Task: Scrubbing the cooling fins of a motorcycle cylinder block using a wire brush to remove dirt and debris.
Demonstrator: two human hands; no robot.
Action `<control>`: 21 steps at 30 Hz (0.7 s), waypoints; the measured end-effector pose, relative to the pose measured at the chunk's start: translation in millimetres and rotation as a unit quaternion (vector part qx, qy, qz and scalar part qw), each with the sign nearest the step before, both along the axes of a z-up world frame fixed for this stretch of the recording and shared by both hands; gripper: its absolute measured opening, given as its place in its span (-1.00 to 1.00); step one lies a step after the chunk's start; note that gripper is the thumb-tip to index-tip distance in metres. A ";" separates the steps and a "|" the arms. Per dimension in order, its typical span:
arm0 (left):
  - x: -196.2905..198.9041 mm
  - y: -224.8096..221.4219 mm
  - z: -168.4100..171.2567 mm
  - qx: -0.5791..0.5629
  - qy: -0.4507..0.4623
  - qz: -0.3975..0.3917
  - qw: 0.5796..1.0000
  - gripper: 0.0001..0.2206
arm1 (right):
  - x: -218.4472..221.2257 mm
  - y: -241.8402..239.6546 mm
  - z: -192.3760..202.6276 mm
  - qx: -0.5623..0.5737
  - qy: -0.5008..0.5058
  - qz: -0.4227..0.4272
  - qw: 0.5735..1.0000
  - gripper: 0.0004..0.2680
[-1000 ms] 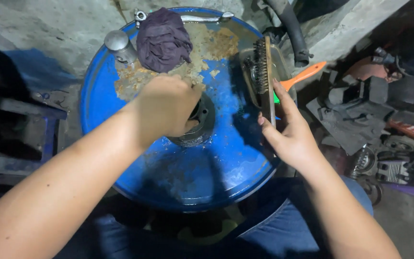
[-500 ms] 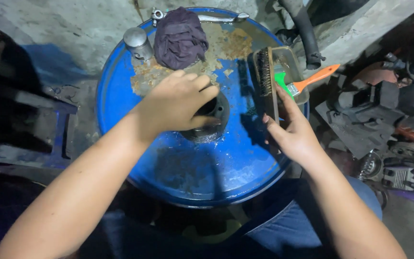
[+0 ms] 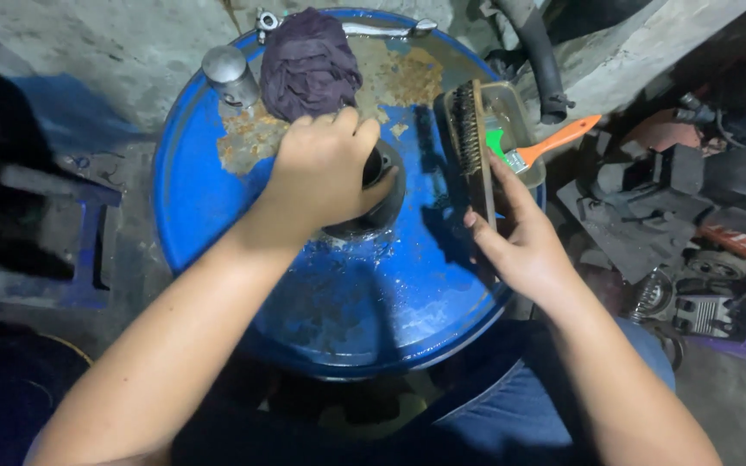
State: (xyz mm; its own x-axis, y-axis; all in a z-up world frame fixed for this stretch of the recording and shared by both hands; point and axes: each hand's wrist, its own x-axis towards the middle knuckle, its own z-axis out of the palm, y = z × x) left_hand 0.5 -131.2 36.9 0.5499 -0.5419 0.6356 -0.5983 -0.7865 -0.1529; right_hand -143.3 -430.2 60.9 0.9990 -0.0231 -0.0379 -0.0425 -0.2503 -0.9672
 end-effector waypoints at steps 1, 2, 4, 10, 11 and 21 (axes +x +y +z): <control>-2.8 -4.3 2.7 0.000 -0.003 -0.002 1.000 -0.41 | 1.5 -1.4 -1.9 0.000 -0.003 -0.002 1.000 -0.30; -5.7 -8.4 5.3 -0.009 -0.024 0.020 0.999 -0.49 | 2.9 -2.6 -3.9 -0.005 0.002 -0.002 1.000 -0.32; -14.3 -14.6 6.5 -0.016 -0.042 0.044 0.998 -0.56 | 1.1 0.6 -0.6 -0.008 0.009 -0.001 1.000 -0.33; -22.6 -32.1 -3.0 -0.015 -0.031 0.158 0.987 -0.56 | -0.8 19.1 22.2 -0.013 0.025 -0.014 0.999 -0.41; -24.1 -35.6 -3.4 0.004 -0.002 0.182 0.983 -0.54 | 0.0 20.7 23.8 -0.019 0.023 -0.011 0.999 -0.42; -64.6 33.7 57.2 -0.086 0.190 0.040 0.977 -0.55 | 6.6 4.7 -10.2 0.003 -0.046 0.024 0.999 -0.55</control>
State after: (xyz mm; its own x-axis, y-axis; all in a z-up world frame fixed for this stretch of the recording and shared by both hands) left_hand -64.1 -97.5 94.1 0.8005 -0.3902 0.4548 -0.5211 -0.8281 0.2067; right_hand -136.7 -425.5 50.7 0.9982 0.0255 0.0551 0.0596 -0.2436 -0.9680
